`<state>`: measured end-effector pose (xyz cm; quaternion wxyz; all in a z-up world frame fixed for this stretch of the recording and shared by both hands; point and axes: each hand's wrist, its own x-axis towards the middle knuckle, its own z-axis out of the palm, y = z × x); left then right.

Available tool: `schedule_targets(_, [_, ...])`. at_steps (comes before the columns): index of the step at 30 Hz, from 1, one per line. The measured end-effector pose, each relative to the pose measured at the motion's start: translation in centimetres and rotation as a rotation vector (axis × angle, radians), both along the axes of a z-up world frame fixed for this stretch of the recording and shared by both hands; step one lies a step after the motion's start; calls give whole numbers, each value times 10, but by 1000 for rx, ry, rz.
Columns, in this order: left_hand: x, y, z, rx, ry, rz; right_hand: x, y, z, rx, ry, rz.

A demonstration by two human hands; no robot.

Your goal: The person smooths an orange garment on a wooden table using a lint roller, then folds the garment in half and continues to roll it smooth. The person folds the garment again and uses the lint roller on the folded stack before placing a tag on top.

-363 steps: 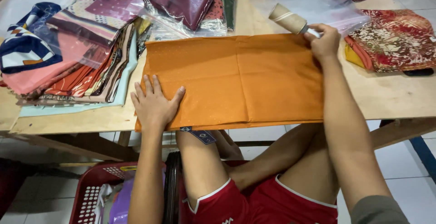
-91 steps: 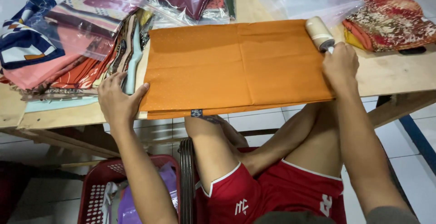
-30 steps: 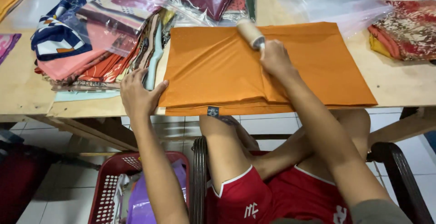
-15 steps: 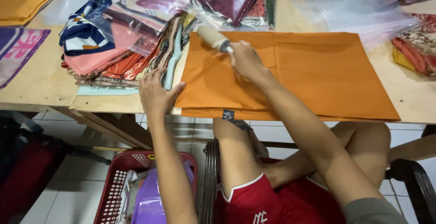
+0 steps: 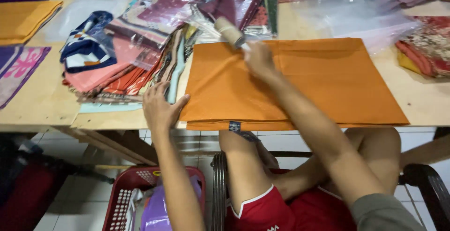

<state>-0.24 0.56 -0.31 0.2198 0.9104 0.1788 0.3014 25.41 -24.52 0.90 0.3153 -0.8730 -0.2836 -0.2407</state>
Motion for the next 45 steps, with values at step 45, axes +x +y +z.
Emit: schedule_targets(45, [-1, -255, 35, 615, -286, -653, 49, -357, 21, -378, 441, -591])
